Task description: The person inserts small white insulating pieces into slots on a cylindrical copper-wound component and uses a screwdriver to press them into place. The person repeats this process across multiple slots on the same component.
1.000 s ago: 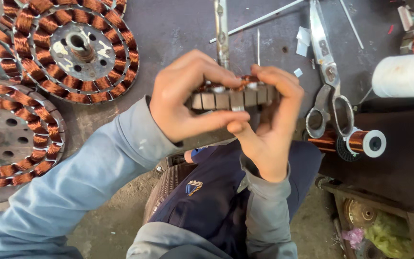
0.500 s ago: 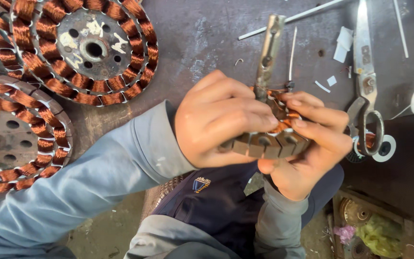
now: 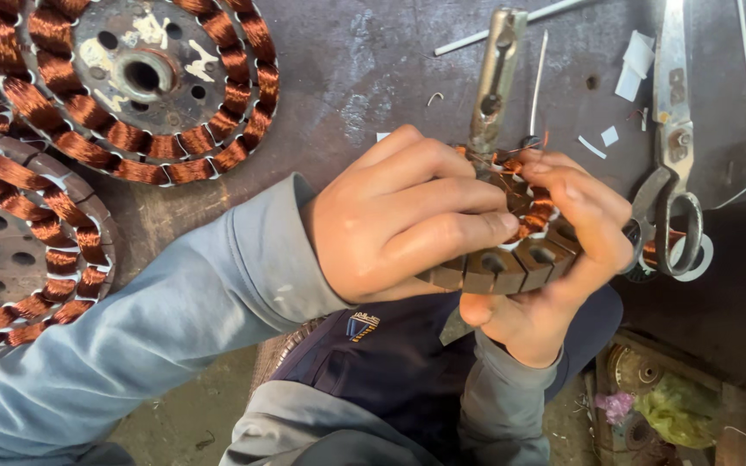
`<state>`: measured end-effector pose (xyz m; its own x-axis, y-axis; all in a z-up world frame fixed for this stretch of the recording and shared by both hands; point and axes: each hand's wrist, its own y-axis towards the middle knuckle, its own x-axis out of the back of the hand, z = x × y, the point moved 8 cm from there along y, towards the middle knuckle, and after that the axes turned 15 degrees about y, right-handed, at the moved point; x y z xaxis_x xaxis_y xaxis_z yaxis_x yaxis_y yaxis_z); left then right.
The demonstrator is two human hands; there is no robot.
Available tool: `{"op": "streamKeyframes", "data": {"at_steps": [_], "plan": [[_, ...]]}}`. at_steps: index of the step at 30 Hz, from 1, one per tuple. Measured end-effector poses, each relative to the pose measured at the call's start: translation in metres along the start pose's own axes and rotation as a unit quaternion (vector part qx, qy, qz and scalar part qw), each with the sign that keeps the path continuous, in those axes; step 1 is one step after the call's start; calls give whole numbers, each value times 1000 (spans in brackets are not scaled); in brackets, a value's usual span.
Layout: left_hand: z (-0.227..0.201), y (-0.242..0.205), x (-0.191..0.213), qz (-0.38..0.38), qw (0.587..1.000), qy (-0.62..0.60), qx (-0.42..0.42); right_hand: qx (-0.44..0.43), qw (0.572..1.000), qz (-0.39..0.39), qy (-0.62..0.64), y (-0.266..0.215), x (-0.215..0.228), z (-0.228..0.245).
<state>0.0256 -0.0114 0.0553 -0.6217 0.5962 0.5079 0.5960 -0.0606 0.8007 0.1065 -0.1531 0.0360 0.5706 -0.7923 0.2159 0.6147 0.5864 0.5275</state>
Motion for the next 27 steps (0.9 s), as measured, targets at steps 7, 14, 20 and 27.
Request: {"op": "streamKeyframes", "data": {"at_steps": [7, 14, 20, 27], "plan": [[-1, 2, 4, 27, 1000, -1, -5, -11, 1000, 5, -7, -5, 0, 4], [2, 3, 4, 32, 999, 5, -2, -13, 1000, -6, -3, -9, -1, 3], [5, 8, 6, 31, 999, -18, 30, -22, 1000, 7, -8, -4, -4, -2], [5, 17, 11, 44, 998, -9, 50, -11, 997, 44, -55, 1, -2, -2]]}}
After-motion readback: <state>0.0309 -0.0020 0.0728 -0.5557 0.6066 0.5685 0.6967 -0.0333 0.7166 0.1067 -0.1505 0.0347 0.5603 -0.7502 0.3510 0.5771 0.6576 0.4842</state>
